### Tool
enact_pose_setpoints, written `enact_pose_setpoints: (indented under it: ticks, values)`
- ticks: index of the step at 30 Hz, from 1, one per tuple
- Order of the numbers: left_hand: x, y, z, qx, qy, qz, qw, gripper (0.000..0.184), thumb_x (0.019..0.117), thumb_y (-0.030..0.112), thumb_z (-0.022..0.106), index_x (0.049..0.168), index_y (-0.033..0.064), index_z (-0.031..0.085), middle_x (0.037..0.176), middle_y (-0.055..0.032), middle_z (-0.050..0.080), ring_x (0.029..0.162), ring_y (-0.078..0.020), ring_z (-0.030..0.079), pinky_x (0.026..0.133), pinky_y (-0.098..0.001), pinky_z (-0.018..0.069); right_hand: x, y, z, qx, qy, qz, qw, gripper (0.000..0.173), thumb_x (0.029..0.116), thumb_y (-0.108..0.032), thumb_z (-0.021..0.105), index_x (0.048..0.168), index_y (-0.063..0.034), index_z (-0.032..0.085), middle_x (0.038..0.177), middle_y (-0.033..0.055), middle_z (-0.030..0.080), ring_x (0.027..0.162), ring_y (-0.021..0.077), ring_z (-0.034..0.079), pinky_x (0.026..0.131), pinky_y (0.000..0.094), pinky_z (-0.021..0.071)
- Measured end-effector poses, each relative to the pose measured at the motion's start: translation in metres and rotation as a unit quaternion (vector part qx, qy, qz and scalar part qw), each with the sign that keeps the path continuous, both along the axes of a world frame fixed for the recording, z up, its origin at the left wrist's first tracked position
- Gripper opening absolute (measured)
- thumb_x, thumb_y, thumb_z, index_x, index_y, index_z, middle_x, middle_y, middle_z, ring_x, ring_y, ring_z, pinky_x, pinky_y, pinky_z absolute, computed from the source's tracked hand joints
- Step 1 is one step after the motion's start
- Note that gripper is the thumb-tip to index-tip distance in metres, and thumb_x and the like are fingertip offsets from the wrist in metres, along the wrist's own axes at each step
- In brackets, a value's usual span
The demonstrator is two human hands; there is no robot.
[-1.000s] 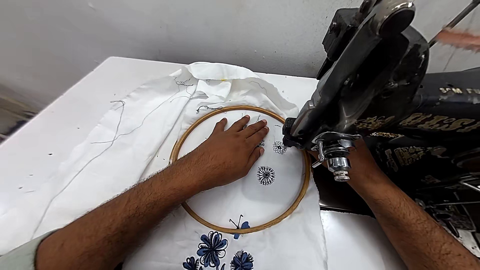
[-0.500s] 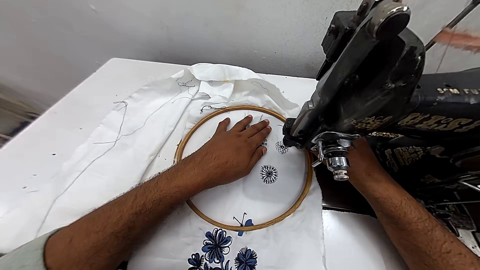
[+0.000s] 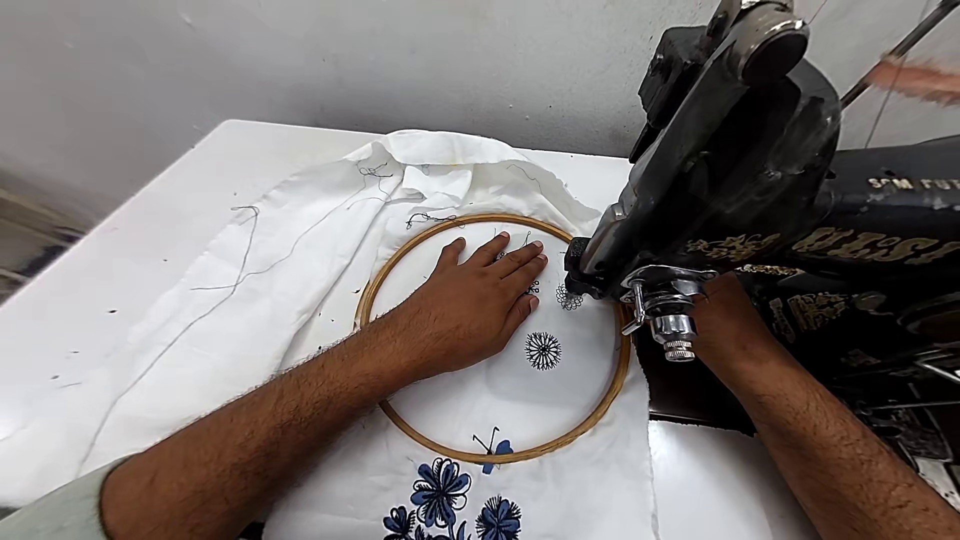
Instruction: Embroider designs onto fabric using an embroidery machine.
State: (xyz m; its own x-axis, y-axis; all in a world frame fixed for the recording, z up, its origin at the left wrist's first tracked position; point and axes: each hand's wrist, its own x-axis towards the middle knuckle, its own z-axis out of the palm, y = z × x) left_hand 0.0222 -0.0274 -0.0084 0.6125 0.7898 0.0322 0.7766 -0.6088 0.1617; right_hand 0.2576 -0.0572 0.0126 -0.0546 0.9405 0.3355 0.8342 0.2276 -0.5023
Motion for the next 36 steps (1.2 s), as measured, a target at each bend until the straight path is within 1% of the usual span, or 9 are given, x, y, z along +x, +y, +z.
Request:
enact_pose_setpoints:
  ticks: [2, 5, 9, 11, 15, 19, 23, 31, 36]
  values:
    - [0.001, 0.0, 0.0, 0.0, 0.0, -0.001, 1.0, 0.056, 0.1105, 0.043, 0.025, 0.157, 0.0179, 0.044, 0.166, 0.0022, 0.036, 0.155, -0.0286, 0.029, 0.117, -0.0701, 0.0215, 0.001, 0.001, -0.001, 0.009, -0.009, 0.005, 1.0, 0.02, 0.0901, -0.01, 0.07, 0.104, 0.0039, 0.066, 0.097, 0.0203, 0.066, 0.093, 0.0255, 0.064, 0.082, 0.0449, 0.0486]
    - [0.001, -0.001, 0.001, -0.002, -0.003, -0.005, 1.0, 0.056, 0.1105, 0.042, 0.026, 0.157, 0.017, 0.045, 0.166, 0.0018, 0.037, 0.155, -0.0285, 0.029, 0.118, -0.0697, 0.0213, -0.002, -0.001, 0.006, -0.01, -0.016, -0.008, 1.0, 0.017, 0.0897, -0.005, 0.07, 0.101, 0.0067, 0.067, 0.096, 0.023, 0.066, 0.093, 0.0285, 0.064, 0.081, 0.0473, 0.0476]
    - [0.001, -0.003, 0.003, -0.011, 0.007, -0.006, 1.0, 0.056, 0.1106, 0.042, 0.026, 0.157, 0.0174, 0.045, 0.166, 0.0024, 0.036, 0.155, -0.0279, 0.028, 0.117, -0.0703, 0.0209, -0.002, -0.001, 0.005, -0.003, -0.022, -0.004, 1.0, 0.02, 0.0899, -0.009, 0.069, 0.103, 0.0055, 0.066, 0.097, 0.0214, 0.066, 0.094, 0.027, 0.064, 0.082, 0.0458, 0.048]
    - [0.001, -0.003, 0.003, -0.009, 0.005, -0.007, 1.0, 0.056, 0.1105, 0.042, 0.025, 0.156, 0.0172, 0.045, 0.166, 0.0023, 0.036, 0.155, -0.0278, 0.029, 0.117, -0.0705, 0.0213, -0.002, -0.002, 0.007, -0.003, -0.026, -0.002, 1.0, 0.022, 0.0902, -0.009, 0.07, 0.105, 0.0067, 0.066, 0.101, 0.0238, 0.066, 0.098, 0.0304, 0.064, 0.084, 0.0483, 0.0479]
    - [0.001, -0.002, 0.001, 0.001, 0.0, -0.008, 1.0, 0.056, 0.1106, 0.042, 0.025, 0.156, 0.0166, 0.046, 0.165, 0.0019, 0.037, 0.155, -0.0277, 0.03, 0.117, -0.0694, 0.0219, 0.0, 0.0, 0.004, 0.004, -0.007, 0.003, 1.0, 0.017, 0.09, -0.01, 0.07, 0.101, 0.0026, 0.067, 0.095, 0.018, 0.066, 0.092, 0.0229, 0.064, 0.081, 0.0429, 0.0483]
    - [0.003, -0.003, 0.0, 0.003, -0.004, -0.011, 1.0, 0.056, 0.1107, 0.042, 0.026, 0.155, 0.0167, 0.047, 0.165, 0.0017, 0.038, 0.155, -0.0277, 0.029, 0.118, -0.0691, 0.0216, 0.002, 0.004, 0.004, 0.017, 0.0, 0.01, 1.0, 0.015, 0.0895, -0.01, 0.071, 0.097, 0.0023, 0.067, 0.091, 0.0164, 0.066, 0.087, 0.0212, 0.063, 0.077, 0.0419, 0.0478]
    - [0.004, -0.004, 0.001, -0.001, 0.0, -0.014, 1.0, 0.055, 0.1106, 0.042, 0.026, 0.155, 0.0171, 0.047, 0.165, 0.0018, 0.039, 0.155, -0.0275, 0.029, 0.117, -0.0692, 0.0219, 0.003, 0.004, 0.004, 0.02, -0.011, 0.014, 1.0, 0.015, 0.089, -0.009, 0.071, 0.097, 0.003, 0.068, 0.092, 0.0183, 0.066, 0.089, 0.0241, 0.064, 0.078, 0.0448, 0.0478]
    - [0.003, -0.005, 0.003, -0.006, 0.009, -0.014, 1.0, 0.055, 0.1106, 0.042, 0.026, 0.155, 0.0174, 0.047, 0.165, 0.0026, 0.038, 0.155, -0.0268, 0.028, 0.118, -0.0686, 0.0217, -0.001, 0.0, 0.011, -0.037, -0.039, -0.013, 0.998, 0.012, 0.0879, -0.005, 0.072, 0.094, 0.0041, 0.067, 0.089, 0.02, 0.066, 0.087, 0.0283, 0.064, 0.075, 0.0487, 0.0471]
    - [0.005, -0.007, 0.003, -0.006, 0.003, -0.02, 1.0, 0.055, 0.1107, 0.042, 0.026, 0.154, 0.0169, 0.048, 0.164, 0.001, 0.039, 0.155, -0.0276, 0.029, 0.118, -0.0684, 0.0215, 0.001, 0.001, 0.013, -0.02, -0.048, 0.006, 0.999, 0.01, 0.0877, -0.004, 0.072, 0.09, 0.0042, 0.066, 0.085, 0.0184, 0.065, 0.083, 0.0257, 0.063, 0.073, 0.0454, 0.0467]
